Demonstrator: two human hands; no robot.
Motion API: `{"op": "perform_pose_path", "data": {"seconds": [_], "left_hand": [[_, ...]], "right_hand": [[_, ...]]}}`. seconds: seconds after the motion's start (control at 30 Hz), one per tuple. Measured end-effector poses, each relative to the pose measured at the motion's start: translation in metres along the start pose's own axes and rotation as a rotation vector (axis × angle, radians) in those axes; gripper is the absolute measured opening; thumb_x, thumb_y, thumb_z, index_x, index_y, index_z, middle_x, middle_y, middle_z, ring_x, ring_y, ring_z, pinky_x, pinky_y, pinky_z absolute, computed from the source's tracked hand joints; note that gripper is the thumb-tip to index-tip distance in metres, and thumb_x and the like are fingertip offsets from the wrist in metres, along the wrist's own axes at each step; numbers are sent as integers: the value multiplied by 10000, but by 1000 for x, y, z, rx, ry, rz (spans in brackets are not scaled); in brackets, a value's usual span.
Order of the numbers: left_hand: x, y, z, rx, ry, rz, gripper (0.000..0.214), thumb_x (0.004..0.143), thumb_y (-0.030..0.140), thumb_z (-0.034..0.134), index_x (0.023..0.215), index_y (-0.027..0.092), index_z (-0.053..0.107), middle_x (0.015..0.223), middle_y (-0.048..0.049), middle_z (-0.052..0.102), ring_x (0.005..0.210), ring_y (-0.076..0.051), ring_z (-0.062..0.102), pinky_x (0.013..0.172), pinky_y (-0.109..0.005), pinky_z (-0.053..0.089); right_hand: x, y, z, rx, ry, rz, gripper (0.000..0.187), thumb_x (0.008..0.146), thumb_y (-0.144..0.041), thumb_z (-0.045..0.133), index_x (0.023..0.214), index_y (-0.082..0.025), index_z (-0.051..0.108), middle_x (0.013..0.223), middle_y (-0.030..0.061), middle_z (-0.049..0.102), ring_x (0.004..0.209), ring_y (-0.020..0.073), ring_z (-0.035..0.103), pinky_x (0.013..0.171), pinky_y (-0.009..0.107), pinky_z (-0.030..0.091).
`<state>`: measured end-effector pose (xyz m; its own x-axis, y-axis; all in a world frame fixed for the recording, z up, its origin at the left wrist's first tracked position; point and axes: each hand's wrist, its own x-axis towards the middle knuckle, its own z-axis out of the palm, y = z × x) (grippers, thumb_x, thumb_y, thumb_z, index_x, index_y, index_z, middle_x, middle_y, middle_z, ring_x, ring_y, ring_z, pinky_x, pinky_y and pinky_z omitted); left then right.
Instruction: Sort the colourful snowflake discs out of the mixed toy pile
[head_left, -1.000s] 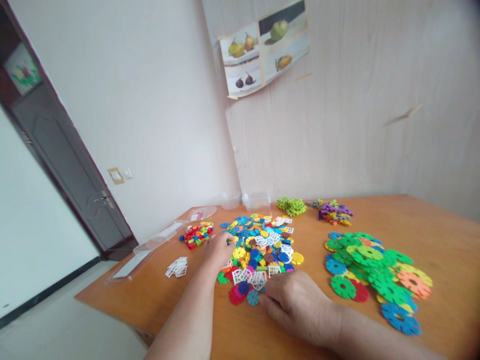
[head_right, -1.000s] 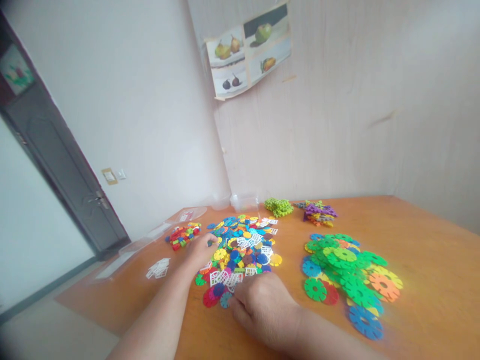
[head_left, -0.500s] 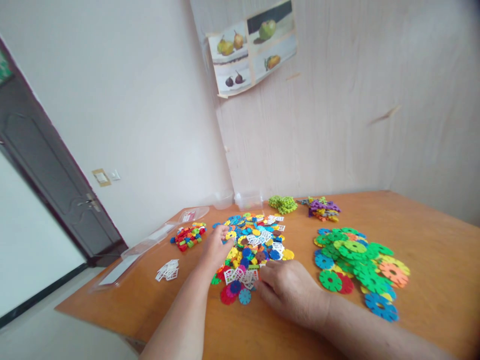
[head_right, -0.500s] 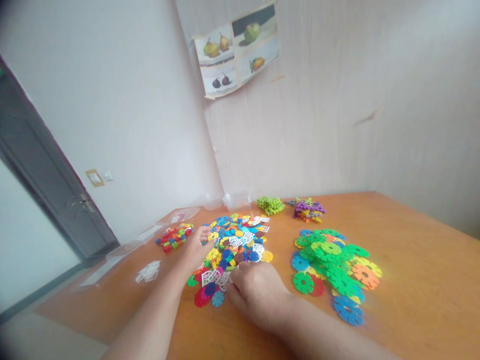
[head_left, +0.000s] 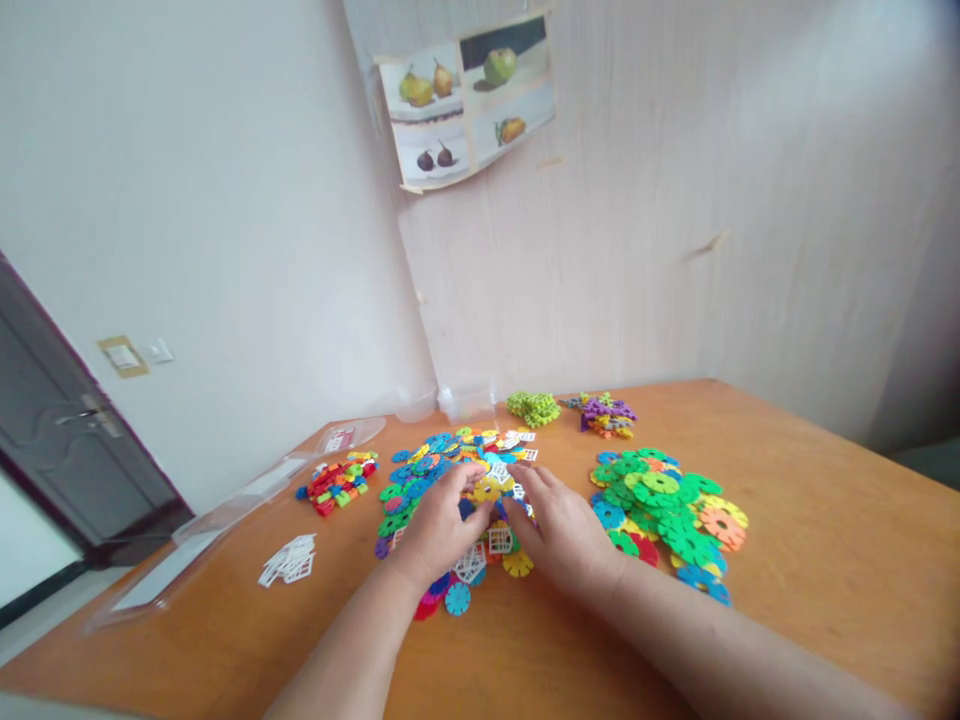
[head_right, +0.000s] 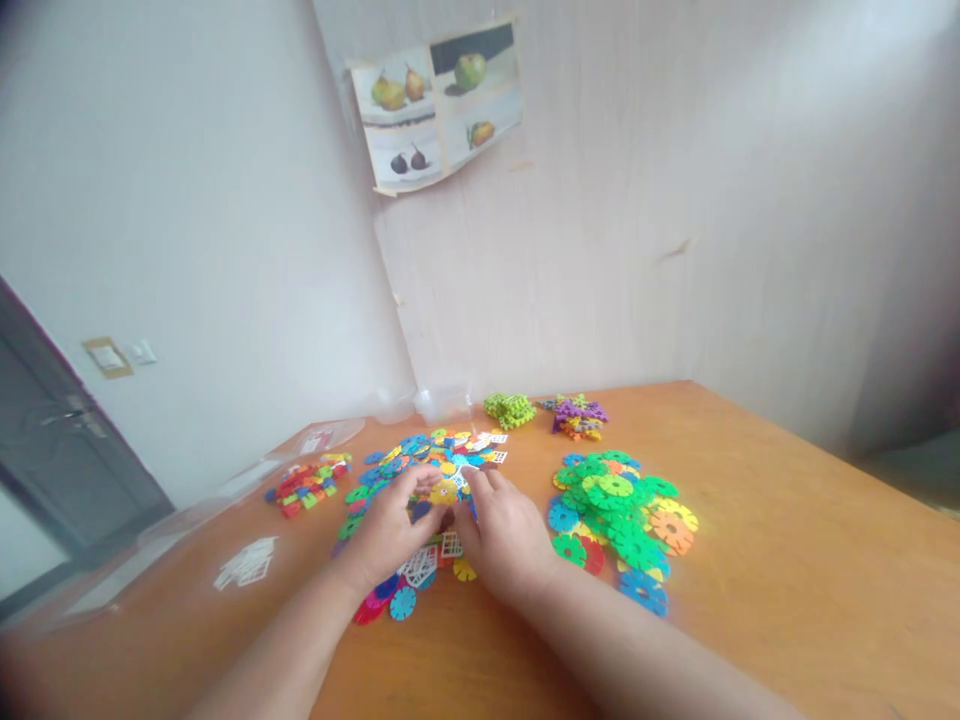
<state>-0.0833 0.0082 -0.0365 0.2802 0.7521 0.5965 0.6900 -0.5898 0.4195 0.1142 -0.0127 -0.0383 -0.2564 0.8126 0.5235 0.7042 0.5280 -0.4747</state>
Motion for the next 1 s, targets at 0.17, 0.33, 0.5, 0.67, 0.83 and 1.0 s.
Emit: {"op": "perform_pose_path", "data": {"seconds": [0.17,0.33,0.5,0.67,0.83,1.0], "left_hand": [[-2,12,8,27,-17,110,390,839,170,663,1208,249,563,1167,-59,701,1068,-218,682,947,-365,555],[-5,17,14,15,2,201,446,831,153,664,1247,247,532,1169,-62,696,1091,-218,671,965,-369,543],[-4,22,13,13,-6,218,487,838,196,675,1292,261,512,1177,-60,695,1062,-208,678,929,-353,557],[3,5,2,77,101,80,334,898,270,608,1229,241,571,1120,-70,717,1013,-205,695,919,-360,557],[6,-32,-18,71,291,-198,257,914,296,541,1146,219,620,1028,-65,735,959,-200,702,904,-350,543],[5,-55,-32,9,304,-426,201,864,276,534,1002,198,658,966,-62,739,914,-212,703,851,-350,543]], "right_hand": [[4,11,2,158,1,71,408,940,-287,482,1328,-172,535,1183,126,676,987,216,667,852,313,490],[8,12,0,278,-50,115,297,895,-272,494,1143,-197,639,807,21,680,728,174,628,671,261,452],[16,18,-15,234,5,160,248,854,-248,477,977,-211,690,719,1,651,657,157,584,597,241,383],[30,46,-58,-64,191,373,263,865,-343,489,1005,-254,692,889,32,724,795,190,627,643,253,373],[35,90,-95,-258,132,596,263,847,-382,482,891,-243,701,806,56,707,729,197,619,572,258,332],[35,129,-99,-295,-51,675,241,810,-377,504,768,-218,680,734,63,687,655,188,610,540,255,350]]}}
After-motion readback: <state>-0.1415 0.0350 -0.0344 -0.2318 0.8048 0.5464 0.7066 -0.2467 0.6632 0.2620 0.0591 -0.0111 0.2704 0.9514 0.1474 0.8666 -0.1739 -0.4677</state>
